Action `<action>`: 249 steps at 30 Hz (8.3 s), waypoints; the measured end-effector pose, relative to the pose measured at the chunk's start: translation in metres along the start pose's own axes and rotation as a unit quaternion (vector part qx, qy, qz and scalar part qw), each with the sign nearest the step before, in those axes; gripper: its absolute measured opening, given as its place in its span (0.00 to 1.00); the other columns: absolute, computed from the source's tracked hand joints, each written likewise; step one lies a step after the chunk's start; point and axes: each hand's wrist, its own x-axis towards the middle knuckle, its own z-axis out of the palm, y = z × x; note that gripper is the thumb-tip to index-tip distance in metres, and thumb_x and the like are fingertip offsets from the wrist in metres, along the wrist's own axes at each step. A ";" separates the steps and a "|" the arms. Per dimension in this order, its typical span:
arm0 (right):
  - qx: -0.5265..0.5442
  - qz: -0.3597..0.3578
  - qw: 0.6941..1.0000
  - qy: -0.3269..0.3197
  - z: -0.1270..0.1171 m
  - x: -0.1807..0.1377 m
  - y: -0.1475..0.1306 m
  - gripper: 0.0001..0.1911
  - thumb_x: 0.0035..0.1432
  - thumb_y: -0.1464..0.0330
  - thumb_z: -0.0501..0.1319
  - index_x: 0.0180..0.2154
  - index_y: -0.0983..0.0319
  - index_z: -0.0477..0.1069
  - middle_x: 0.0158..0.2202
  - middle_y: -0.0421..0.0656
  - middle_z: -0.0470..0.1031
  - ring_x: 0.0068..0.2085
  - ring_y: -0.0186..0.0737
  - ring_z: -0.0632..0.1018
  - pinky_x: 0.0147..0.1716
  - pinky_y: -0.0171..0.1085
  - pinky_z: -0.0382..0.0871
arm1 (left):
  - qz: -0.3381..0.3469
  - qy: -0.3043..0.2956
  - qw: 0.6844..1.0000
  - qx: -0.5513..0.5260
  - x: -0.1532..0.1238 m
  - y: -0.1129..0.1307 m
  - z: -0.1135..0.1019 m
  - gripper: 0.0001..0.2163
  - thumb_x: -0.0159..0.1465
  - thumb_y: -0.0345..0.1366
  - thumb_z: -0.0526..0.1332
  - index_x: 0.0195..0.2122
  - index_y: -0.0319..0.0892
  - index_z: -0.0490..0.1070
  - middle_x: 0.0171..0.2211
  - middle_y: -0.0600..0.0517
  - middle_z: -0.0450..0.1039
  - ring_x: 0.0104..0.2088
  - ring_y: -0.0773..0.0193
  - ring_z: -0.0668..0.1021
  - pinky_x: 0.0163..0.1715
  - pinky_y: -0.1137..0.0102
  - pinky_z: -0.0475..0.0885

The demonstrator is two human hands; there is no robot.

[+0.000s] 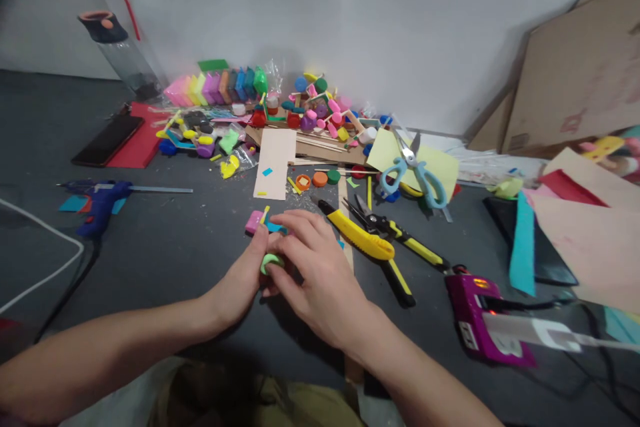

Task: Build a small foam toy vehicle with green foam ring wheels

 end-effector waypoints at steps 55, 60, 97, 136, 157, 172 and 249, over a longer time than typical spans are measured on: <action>-0.166 -0.229 0.957 0.058 0.003 -0.005 0.014 0.08 0.65 0.72 0.61 0.45 0.61 0.75 0.53 0.47 0.80 0.58 0.49 0.78 0.64 0.51 0.71 | -0.206 0.095 0.909 -0.349 0.001 0.023 0.012 0.12 0.71 0.31 0.54 0.34 0.36 0.76 0.28 0.52 0.75 0.25 0.71 0.74 0.27 0.76 0.69; -0.121 -0.207 0.968 0.074 0.006 -0.006 0.014 0.07 0.64 0.75 0.61 0.42 0.59 0.75 0.51 0.45 0.81 0.56 0.46 0.79 0.61 0.50 0.74 | -0.211 0.089 0.898 -0.376 -0.001 0.025 0.012 0.15 0.74 0.34 0.52 0.35 0.36 0.76 0.28 0.53 0.75 0.26 0.73 0.75 0.27 0.79 0.68; -0.122 -0.214 0.967 0.066 0.013 -0.004 0.014 0.05 0.62 0.74 0.63 0.41 0.63 0.74 0.51 0.50 0.81 0.56 0.46 0.78 0.60 0.52 0.73 | -0.156 0.125 0.913 -0.354 0.000 0.015 0.011 0.16 0.73 0.40 0.55 0.35 0.37 0.77 0.25 0.52 0.75 0.24 0.70 0.76 0.25 0.77 0.70; -0.105 -0.211 0.969 0.072 0.000 -0.002 0.019 0.07 0.60 0.76 0.64 0.38 0.60 0.76 0.52 0.46 0.80 0.56 0.48 0.78 0.60 0.49 0.74 | -0.158 0.027 0.938 -0.308 0.001 0.017 0.006 0.18 0.73 0.46 0.52 0.41 0.39 0.77 0.34 0.50 0.77 0.30 0.67 0.76 0.31 0.71 0.71; -0.094 -0.224 0.969 0.050 -0.001 -0.002 0.021 0.03 0.62 0.70 0.65 0.39 0.62 0.75 0.53 0.48 0.79 0.58 0.49 0.76 0.60 0.50 0.73 | -0.104 0.058 0.972 -0.203 -0.001 0.006 0.007 0.18 0.56 0.50 0.71 0.30 0.39 0.75 0.26 0.55 0.71 0.27 0.69 0.71 0.28 0.74 0.66; -0.107 -0.194 0.971 0.092 0.008 -0.004 0.018 0.07 0.62 0.74 0.64 0.40 0.59 0.77 0.51 0.44 0.81 0.54 0.46 0.79 0.62 0.45 0.72 | -0.168 0.077 0.912 -0.366 -0.001 0.022 0.011 0.20 0.75 0.41 0.49 0.38 0.36 0.77 0.31 0.50 0.78 0.28 0.71 0.78 0.28 0.77 0.72; -0.113 -0.182 0.974 0.067 -0.002 -0.005 0.017 0.12 0.65 0.73 0.59 0.46 0.55 0.77 0.52 0.40 0.81 0.57 0.41 0.78 0.67 0.43 0.66 | -0.171 0.039 0.911 -0.372 -0.001 0.017 0.010 0.13 0.69 0.43 0.61 0.36 0.39 0.79 0.32 0.51 0.79 0.29 0.69 0.77 0.32 0.74 0.71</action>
